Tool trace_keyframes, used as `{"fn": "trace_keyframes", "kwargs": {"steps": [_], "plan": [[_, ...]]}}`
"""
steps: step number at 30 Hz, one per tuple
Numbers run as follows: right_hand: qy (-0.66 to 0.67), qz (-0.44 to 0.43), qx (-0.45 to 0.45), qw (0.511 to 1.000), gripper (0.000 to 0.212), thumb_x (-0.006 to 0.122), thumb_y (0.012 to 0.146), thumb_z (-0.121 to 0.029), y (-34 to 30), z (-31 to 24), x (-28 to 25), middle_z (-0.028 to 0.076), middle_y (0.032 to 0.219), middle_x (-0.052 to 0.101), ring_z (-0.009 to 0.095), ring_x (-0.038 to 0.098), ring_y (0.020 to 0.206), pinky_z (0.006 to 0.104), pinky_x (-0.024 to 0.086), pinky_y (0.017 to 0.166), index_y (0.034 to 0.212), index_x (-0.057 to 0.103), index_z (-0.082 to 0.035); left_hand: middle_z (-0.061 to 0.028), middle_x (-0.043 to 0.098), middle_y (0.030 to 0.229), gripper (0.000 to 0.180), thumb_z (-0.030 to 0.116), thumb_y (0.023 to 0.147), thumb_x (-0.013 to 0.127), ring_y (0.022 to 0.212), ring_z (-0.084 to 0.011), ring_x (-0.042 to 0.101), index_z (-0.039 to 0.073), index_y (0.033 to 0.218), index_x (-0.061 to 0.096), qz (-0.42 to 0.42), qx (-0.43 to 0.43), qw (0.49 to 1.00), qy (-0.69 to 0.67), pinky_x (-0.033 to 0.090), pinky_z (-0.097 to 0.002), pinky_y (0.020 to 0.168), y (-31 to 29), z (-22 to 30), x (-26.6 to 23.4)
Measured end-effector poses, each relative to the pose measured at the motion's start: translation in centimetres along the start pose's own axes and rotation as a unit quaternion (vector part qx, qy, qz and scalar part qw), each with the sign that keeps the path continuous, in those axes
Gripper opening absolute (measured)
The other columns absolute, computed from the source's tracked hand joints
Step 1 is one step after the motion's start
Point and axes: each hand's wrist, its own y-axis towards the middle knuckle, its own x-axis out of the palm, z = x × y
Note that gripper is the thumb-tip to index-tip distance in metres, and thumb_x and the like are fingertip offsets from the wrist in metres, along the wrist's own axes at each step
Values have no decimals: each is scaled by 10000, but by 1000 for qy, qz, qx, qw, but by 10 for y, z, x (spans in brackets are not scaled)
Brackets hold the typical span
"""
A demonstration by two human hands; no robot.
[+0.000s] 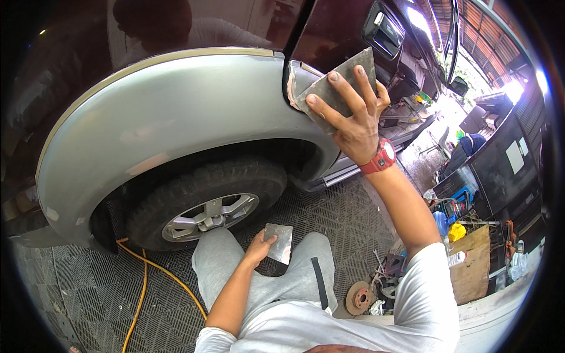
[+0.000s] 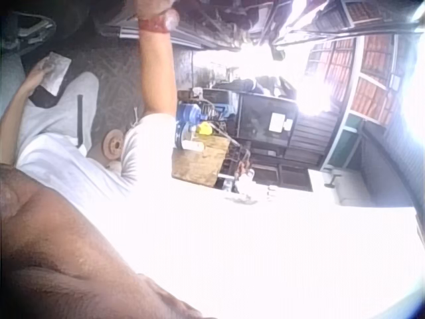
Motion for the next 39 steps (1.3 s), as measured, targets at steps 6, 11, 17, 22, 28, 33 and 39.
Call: {"fn": "trace_keyframes", "kwargs": {"steps": [6,11,17,22,28,33,39], "plan": [[23,22,-30,999,658,842,837,-209,-6,15,0,-67,1605,500,262,320,1583,545,237,1172,1387,674,-528,-189,656,1451,505,198,1069,653,1338,-273,619,-42,1500,545,-12,3,1000,-14,457,-374,1138,8,-13,3],[92,41,63,993,745,807,811,-68,30,-9,-11,-72,1609,513,262,319,1588,517,252,1163,1412,682,-489,-191,655,1449,506,201,1069,649,1337,-271,618,-46,1498,543,8,20,1000,9,454,-376,1137,18,-24,-6],[67,10,59,996,780,825,773,-62,34,-16,-10,-83,1619,512,263,316,1588,523,257,1148,1414,686,-484,-222,588,1530,636,227,1068,655,1403,-277,578,-74,1581,429,-18,7,1000,15,430,-372,1176,9,-12,-2],[69,19,27,997,729,884,764,-213,22,-15,-3,-103,1617,511,265,310,1587,548,257,1154,1406,682,-494,-235,598,1510,624,247,1056,664,1401,-290,580,-77,1553,473,-11,23,1000,12,438,-381,1167,27,-38,-8],[52,25,-4,998,649,870,801,-289,3,-4,5,-112,1607,525,264,324,1581,571,254,1164,1376,684,-527,-235,599,1512,628,249,1056,663,1401,-298,581,-78,1557,468,-10,15,1000,17,436,-379,1169,27,-40,-6],[37,16,-24,999,624,846,831,-175,-1,1,3,-54,1595,540,306,326,1584,555,257,1187,1368,713,-465,-227,601,1517,633,248,1056,666,1403,-296,582,-73,1563,464,-8,10,1000,25,439,-378,1169,16,-25,-4],[74,36,29,996,565,871,827,-210,-12,-7,-24,21,1588,549,360,404,1539,599,284,1175,1338,721,-399,-210,613,1503,607,236,1068,661,1371,-282,596,-67,1558,471,36,39,998,27,448,-375,1149,0,-6,1]]}}
